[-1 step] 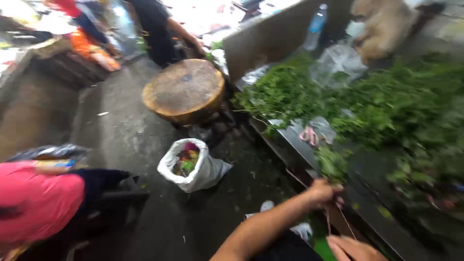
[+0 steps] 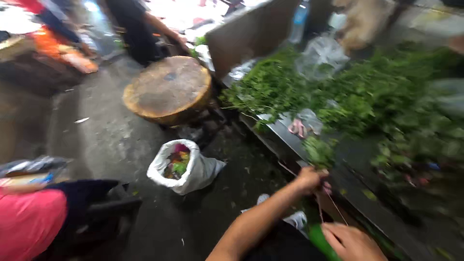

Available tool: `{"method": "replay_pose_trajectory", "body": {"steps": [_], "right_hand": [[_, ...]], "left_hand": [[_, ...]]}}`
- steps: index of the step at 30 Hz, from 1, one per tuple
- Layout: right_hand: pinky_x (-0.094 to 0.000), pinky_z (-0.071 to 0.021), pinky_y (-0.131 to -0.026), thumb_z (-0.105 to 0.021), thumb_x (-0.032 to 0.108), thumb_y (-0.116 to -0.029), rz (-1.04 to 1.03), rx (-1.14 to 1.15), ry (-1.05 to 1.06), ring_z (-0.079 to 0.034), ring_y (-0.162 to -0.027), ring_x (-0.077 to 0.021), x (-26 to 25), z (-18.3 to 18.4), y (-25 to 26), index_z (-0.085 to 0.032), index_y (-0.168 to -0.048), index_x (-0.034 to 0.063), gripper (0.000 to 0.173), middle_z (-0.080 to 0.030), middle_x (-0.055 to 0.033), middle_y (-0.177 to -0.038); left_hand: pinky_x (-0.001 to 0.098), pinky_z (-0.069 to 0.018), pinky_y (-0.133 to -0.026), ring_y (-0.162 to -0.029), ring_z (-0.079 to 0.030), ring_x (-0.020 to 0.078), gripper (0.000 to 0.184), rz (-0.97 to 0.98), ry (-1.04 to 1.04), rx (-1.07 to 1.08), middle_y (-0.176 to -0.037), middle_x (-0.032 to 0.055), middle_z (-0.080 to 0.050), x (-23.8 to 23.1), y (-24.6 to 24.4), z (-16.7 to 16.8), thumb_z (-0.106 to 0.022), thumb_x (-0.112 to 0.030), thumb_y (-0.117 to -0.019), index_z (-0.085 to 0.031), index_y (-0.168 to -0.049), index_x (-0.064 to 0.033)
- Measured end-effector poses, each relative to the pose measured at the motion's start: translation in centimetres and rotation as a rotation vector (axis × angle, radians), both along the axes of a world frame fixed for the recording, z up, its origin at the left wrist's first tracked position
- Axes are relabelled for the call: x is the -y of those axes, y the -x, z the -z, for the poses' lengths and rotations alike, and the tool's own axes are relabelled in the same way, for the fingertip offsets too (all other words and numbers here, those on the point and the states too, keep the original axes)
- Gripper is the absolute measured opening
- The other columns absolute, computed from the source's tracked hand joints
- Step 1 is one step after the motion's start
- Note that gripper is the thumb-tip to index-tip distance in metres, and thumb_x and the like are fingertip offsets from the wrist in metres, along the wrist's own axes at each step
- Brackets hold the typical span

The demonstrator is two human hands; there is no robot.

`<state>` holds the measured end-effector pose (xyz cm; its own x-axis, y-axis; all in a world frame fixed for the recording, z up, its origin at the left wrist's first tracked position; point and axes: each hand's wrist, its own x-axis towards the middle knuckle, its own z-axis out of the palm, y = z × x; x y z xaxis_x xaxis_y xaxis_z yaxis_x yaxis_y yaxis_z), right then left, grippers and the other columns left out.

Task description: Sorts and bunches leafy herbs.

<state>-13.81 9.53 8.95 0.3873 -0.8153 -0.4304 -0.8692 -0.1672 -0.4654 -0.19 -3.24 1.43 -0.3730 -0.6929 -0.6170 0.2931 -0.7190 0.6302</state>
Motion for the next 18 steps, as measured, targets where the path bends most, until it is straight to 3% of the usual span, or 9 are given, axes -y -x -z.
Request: {"method": "replay_pose_trajectory", "body": {"steps": [2,4,7,10,13,15,16,17,18], "right_hand": [[-0.0649,-0.0448,-0.104,-0.053,0.018,-0.1011,0.084,-0.192,-0.145,-0.065,-0.117,-0.0421,0.3,5.2,2.6,-0.073,-0.126,0.0117,0.033,-0.072,-0.0203,-0.119],[-0.0628,-0.0361,-0.112,-0.054,0.012,-0.0998,0.193,-0.221,-0.252,-0.059,-0.126,-0.0420,0.3,8.8,4.6,-0.066,-0.137,0.0117,0.039,-0.068,-0.0210,-0.127],[-0.0464,-0.0465,-0.112,-0.050,0.014,-0.1049,0.580,0.208,-0.211,-0.062,-0.127,-0.0287,0.9,10.2,5.0,-0.052,-0.147,0.0013,0.044,-0.063,-0.0190,-0.136],[-0.0385,-0.0433,-0.116,-0.054,0.010,-0.0980,0.944,0.746,-0.011,-0.050,-0.141,-0.0249,1.6,9.7,3.5,-0.035,-0.156,-0.0028,0.063,-0.044,-0.0209,-0.157],[-0.0391,-0.0485,-0.111,-0.035,0.006,-0.0989,1.240,1.429,0.177,-0.060,-0.129,-0.0243,3.7,8.8,1.1,-0.052,-0.137,-0.0091,0.045,-0.058,-0.0198,-0.142],[-0.0375,-0.0591,-0.086,-0.031,0.019,-0.1030,1.266,1.655,0.184,-0.072,-0.091,-0.0195,4.5,7.9,0.6,-0.069,-0.098,0.0045,0.041,-0.074,-0.0093,-0.101],[-0.0337,-0.0590,-0.074,-0.036,0.027,-0.1015,1.162,1.685,0.169,-0.069,-0.073,-0.0138,4.6,7.9,0.9,-0.068,-0.078,0.0142,0.042,-0.072,-0.0012,-0.080],[-0.0328,-0.0569,-0.069,-0.043,0.033,-0.1003,1.001,1.702,0.145,-0.063,-0.061,-0.0104,4.7,8.0,1.5,-0.063,-0.066,0.0199,0.042,-0.065,0.0047,-0.065],[-0.0341,-0.0564,-0.071,-0.049,0.038,-0.1000,0.856,1.680,0.128,-0.059,-0.056,-0.0087,4.7,8.0,2.3,-0.061,-0.063,0.0216,0.042,-0.059,0.0079,-0.058]], "left_hand": [[0.0378,-0.0625,-0.068,-0.066,-0.069,0.0198,0.027,-0.029,-0.056,-0.041,-0.077,0.0086,-0.065,1.0,-0.8,-0.9,-0.047,-0.023,-0.1105,-0.053,-0.117,0.0021],[0.0397,-0.0619,-0.077,-0.077,-0.071,0.0219,0.029,-0.016,-0.091,-0.075,-0.084,0.0105,-0.068,0.4,-0.1,-0.4,-0.045,-0.024,-0.1113,-0.055,-0.112,0.0035],[0.0411,-0.0590,-0.085,-0.090,-0.070,0.0226,0.035,0.070,-0.084,-0.087,-0.099,0.0136,-0.070,-1.3,0.8,1.5,-0.040,-0.027,-0.1126,-0.056,-0.118,0.0041],[0.0422,-0.0577,-0.091,-0.100,-0.069,0.0236,0.041,0.154,-0.043,-0.059,-0.113,0.0157,-0.069,-2.0,0.6,2.8,-0.038,-0.030,-0.1128,-0.057,-0.126,0.0047],[0.0440,-0.0580,-0.091,-0.103,-0.068,0.0258,0.040,0.153,-0.052,-0.072,-0.115,0.0173,-0.068,-3.1,0.9,2.9,-0.039,-0.029,-0.1125,-0.055,-0.129,0.0047],[0.0438,-0.0590,-0.088,-0.101,-0.069,0.0254,0.039,0.128,-0.063,-0.095,-0.113,0.0165,-0.068,-3.6,1.4,2.6,-0.038,-0.028,-0.1127,-0.053,-0.129,0.0034],[0.0431,-0.0592,-0.086,-0.098,-0.069,0.0248,0.038,0.115,-0.065,-0.105,-0.110,0.0159,-0.069,-3.6,1.5,2.4,-0.038,-0.029,-0.1129,-0.054,-0.127,0.0031],[0.0424,-0.0593,-0.085,-0.096,-0.070,0.0244,0.038,0.099,-0.066,-0.109,-0.107,0.0156,-0.069,-3.4,1.4,2.0,-0.037,-0.028,-0.1130,-0.055,-0.125,0.0032],[0.0415,-0.0594,-0.084,-0.093,-0.070,0.0240,0.038,0.086,-0.065,-0.113,-0.104,0.0152,-0.070,-3.1,1.4,1.6,-0.036,-0.028,-0.1131,-0.056,-0.123,0.0032]]}}
